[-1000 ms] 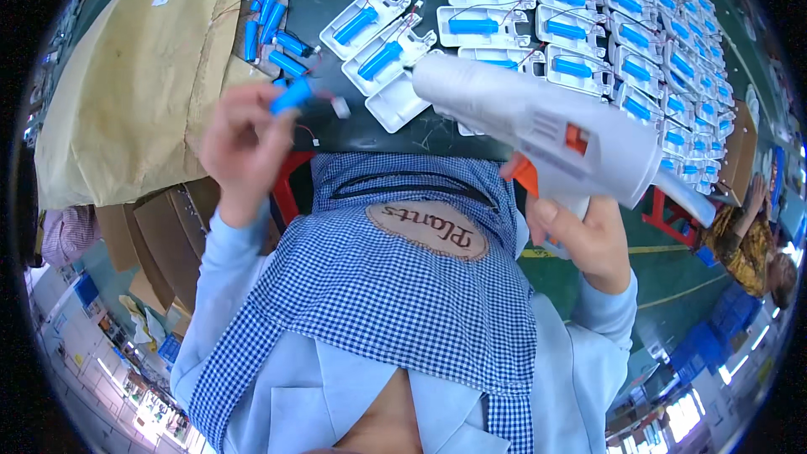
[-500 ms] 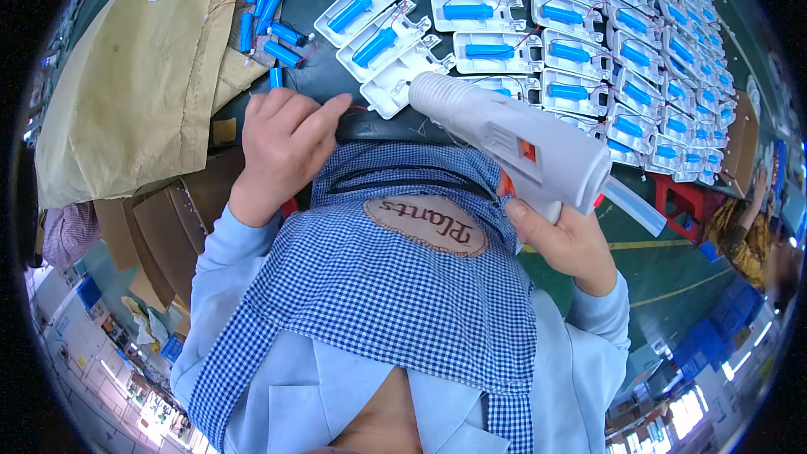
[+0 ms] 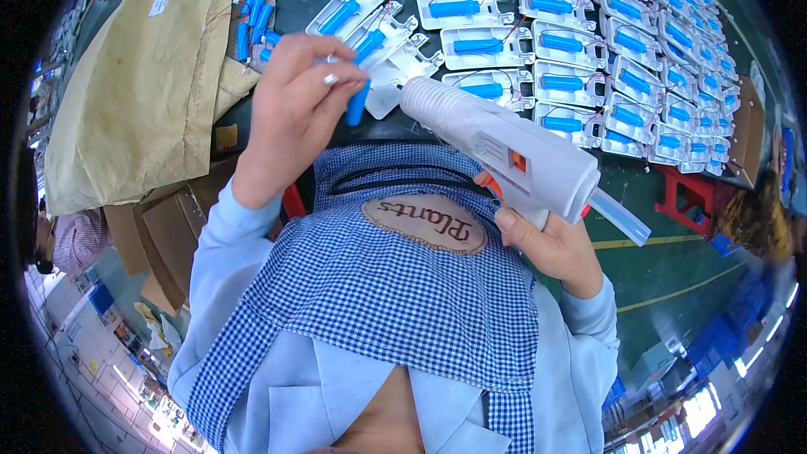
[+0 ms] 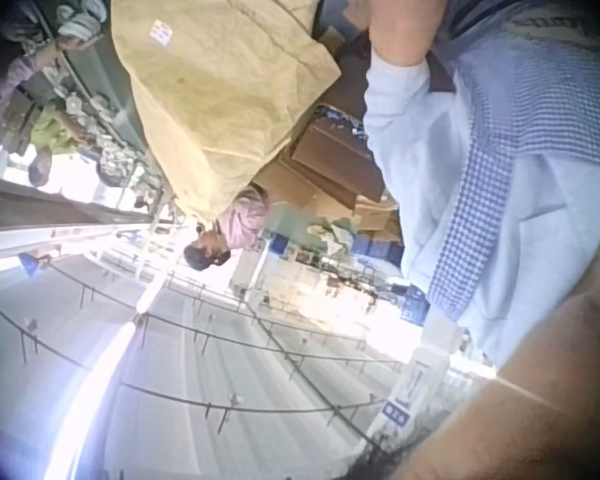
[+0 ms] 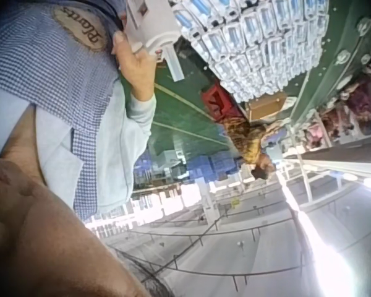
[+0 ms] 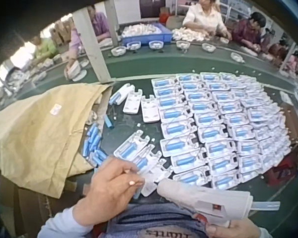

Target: Assembling electronic components into plastic housings and securing them with a hot glue gun.

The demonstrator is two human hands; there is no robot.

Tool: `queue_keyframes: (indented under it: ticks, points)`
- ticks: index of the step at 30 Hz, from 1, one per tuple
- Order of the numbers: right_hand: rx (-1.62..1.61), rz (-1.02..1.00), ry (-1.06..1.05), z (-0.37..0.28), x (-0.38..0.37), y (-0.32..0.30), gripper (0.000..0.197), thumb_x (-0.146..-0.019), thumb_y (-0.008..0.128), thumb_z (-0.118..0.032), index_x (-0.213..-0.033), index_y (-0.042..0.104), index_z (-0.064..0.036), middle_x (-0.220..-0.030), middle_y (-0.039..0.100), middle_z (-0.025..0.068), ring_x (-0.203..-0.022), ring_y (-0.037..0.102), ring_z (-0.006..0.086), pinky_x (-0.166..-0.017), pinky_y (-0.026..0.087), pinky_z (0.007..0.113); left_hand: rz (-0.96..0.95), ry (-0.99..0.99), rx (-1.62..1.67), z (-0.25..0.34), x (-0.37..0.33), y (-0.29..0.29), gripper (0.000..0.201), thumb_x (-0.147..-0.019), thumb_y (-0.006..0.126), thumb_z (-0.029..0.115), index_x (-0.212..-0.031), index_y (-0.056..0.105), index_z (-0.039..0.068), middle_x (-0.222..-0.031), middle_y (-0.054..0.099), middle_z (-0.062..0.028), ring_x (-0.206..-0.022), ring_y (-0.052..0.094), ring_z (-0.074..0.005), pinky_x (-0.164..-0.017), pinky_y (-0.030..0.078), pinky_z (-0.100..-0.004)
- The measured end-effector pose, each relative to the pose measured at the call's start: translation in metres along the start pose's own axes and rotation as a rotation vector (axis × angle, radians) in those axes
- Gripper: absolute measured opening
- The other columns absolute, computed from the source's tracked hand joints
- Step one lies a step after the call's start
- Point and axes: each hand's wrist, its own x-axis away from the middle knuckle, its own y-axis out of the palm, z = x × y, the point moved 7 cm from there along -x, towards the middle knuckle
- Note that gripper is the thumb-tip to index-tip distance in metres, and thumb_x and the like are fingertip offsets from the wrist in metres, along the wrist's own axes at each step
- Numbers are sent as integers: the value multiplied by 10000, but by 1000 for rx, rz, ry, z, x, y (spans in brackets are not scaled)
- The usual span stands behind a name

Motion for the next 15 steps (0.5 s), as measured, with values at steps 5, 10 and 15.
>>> queue_keyframes:
  ticks: [5,10,15]
  points:
    - [-56,7,-49,-6,3,3,505,-914,600,-174,-1348,431,18,-1185,613,117,-676,541,87,-621,478,233,-65,60,-143,5,-16,31,149,-674,746,56,-803,690,107,-1287,573,-95,-1318,436,-333,-1052,325,-575]
    - [-66,21,-51,0,4,1,476,-913,610,-184,-1314,462,26,-1078,634,106,-669,545,90,-617,476,234,-105,92,-266,-1,-14,48,159,-670,759,76,-810,698,120,-1329,550,-79,-1348,403,-315,-1069,286,-594]
    - [-23,105,-28,1,2,2,432,-908,575,-315,-1147,538,42,-752,585,59,-635,534,93,-571,410,233,10,17,-233,0,-8,28,203,-669,753,69,-855,694,123,-1299,570,-78,-1318,439,-323,-1062,276,-598]
